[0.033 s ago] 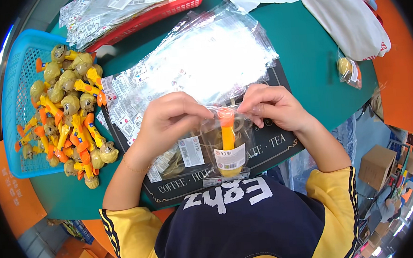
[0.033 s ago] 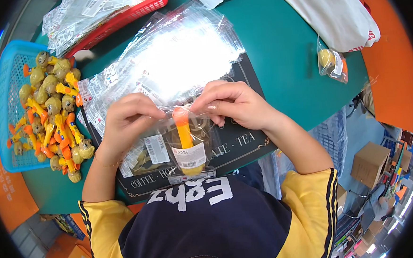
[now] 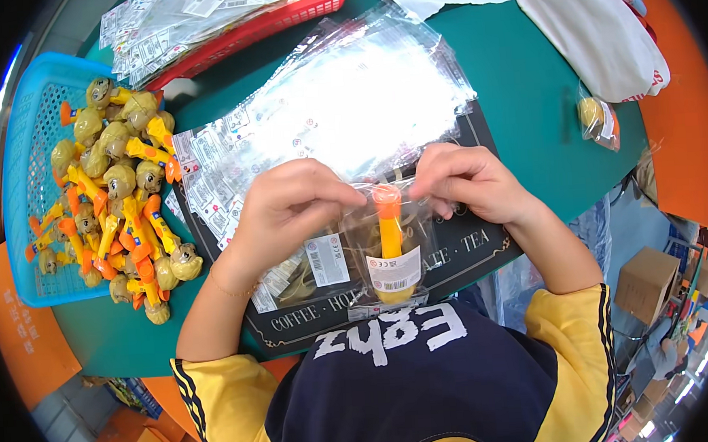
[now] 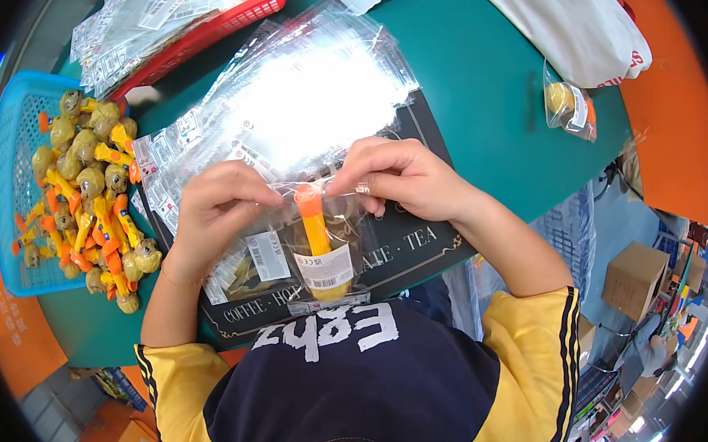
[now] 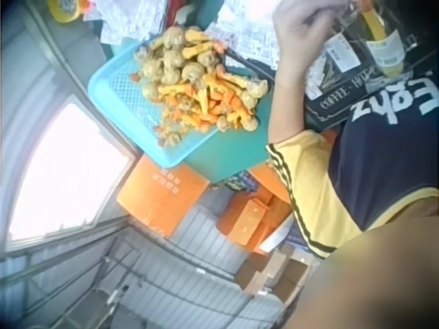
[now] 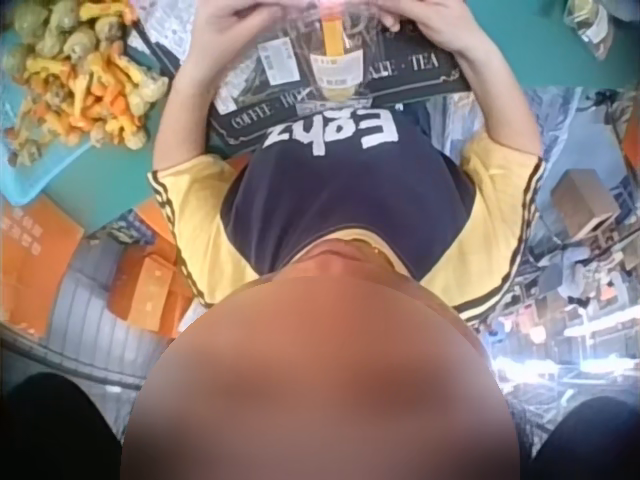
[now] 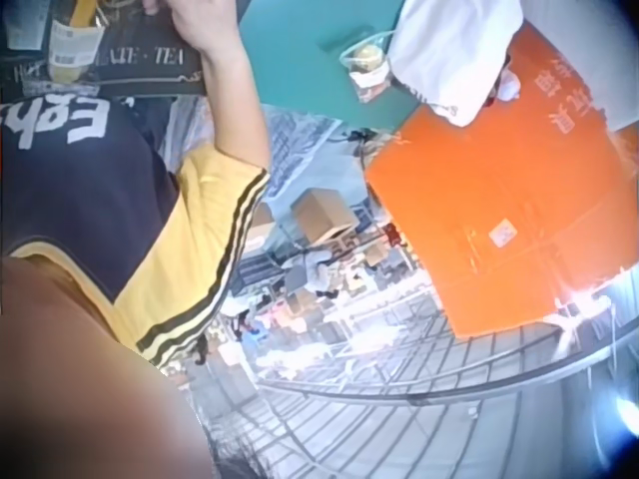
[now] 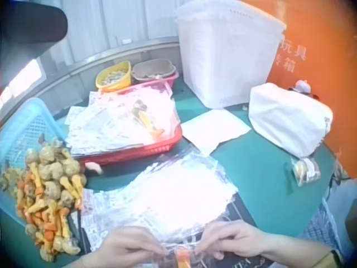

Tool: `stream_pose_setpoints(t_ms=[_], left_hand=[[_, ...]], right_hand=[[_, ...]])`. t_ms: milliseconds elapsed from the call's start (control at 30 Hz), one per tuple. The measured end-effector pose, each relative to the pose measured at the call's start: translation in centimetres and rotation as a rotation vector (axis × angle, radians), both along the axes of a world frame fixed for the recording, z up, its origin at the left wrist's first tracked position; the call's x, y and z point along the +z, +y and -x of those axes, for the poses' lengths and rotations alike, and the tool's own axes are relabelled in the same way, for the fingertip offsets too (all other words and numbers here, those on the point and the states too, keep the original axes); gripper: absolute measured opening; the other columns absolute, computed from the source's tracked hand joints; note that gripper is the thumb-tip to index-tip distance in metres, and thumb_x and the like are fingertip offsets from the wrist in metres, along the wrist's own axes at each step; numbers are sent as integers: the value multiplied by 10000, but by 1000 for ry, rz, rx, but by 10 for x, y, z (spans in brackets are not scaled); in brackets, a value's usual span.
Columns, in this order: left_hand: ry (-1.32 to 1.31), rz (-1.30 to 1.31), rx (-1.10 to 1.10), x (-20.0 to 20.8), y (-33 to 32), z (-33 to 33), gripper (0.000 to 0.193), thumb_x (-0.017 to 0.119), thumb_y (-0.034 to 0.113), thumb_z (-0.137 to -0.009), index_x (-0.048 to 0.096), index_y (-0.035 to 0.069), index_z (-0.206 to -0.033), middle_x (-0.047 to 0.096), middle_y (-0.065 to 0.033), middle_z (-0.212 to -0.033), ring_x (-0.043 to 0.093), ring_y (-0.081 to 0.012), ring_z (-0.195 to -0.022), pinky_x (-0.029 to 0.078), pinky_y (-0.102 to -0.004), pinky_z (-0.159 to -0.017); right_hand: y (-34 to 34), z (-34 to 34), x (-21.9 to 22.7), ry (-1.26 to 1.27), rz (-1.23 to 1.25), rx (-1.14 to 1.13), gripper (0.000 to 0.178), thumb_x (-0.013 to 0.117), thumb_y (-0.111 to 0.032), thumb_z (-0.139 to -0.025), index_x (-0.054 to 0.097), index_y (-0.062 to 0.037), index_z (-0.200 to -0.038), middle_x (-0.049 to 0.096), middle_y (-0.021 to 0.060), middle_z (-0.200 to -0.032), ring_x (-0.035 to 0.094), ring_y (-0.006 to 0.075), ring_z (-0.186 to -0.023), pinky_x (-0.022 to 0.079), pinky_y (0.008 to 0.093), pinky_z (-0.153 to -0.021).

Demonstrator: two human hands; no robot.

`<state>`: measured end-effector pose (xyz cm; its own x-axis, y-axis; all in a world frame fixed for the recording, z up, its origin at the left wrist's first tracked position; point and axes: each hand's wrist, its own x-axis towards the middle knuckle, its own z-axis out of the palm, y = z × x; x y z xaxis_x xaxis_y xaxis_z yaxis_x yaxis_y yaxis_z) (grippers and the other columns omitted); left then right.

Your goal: Assembling character toy heads onto bases and packaging them into plastic bags.

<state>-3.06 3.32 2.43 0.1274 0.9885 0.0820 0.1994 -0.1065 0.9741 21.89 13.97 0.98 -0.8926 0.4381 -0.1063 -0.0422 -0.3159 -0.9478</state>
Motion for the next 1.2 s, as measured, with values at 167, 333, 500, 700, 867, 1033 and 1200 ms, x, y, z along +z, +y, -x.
stream_pose_setpoints(t_ms=[167, 333, 500, 700, 867, 1033, 1200], left_hand=[[202, -157, -109, 6, 1, 2, 231, 664, -76, -695, 728, 68, -864, 629, -57, -798, 611, -183, -729, 480, -275, -643], [121, -69, -38, 3, 1, 1, 190, 583, -109, -689, 672, 51, -743, 596, -50, -796, 576, -179, -745, 439, -268, -652], [135, -79, -53, -1, 3, 3, 180, 573, -115, -705, 653, 45, -728, 604, -59, -803, 587, -182, -755, 451, -274, -661], [282, -140, -92, -2, 3, 1, 153, 576, -84, -713, 629, 50, -765, 595, -61, -819, 585, -229, -813, 469, -322, -720], [462, -232, -135, 2, 4, 0, 157, 593, -43, -708, 612, 77, -807, 560, -54, -828, 537, -262, -852, 454, -352, -763], [557, -273, -170, 2, 4, -2, 144, 615, -21, -697, 598, 87, -792, 547, -51, -828, 503, -260, -846, 442, -340, -764], [608, -281, -185, 1, 2, -6, 145, 617, -19, -688, 589, 83, -787, 531, -50, -824, 502, -259, -860, 438, -338, -765]], right_hand=[[5, 0, 1, -10, -35, 34, 175, 511, 66, -876, 679, 19, -861, 547, 86, -927, 546, 112, -648, 446, 223, -580], [6, 1, -1, 27, -64, 55, 179, 507, 84, -866, 670, 18, -832, 540, 86, -915, 535, 106, -640, 436, 220, -573], [5, 0, -3, 53, -116, 52, 206, 491, 108, -847, 673, 11, -849, 531, 78, -896, 508, 99, -621, 418, 221, -564], [6, 3, 3, -25, -654, 56, 247, 481, 132, -753, 657, -18, -841, 527, 78, -883, 539, 175, -755, 436, 280, -651], [4, 2, 6, -91, -706, 88, 234, 494, 123, -728, 639, -26, -836, 529, 99, -880, 548, 239, -809, 447, 307, -709], [1, 3, 9, -170, -790, 122, 203, 505, 109, -723, 617, -27, -823, 533, 109, -876, 553, 274, -808, 450, 322, -710], [-2, 4, 10, -259, -1100, 141, 123, 545, 48, -730, 595, -32, -809, 524, 95, -849, 536, 303, -803, 451, 357, -709]])
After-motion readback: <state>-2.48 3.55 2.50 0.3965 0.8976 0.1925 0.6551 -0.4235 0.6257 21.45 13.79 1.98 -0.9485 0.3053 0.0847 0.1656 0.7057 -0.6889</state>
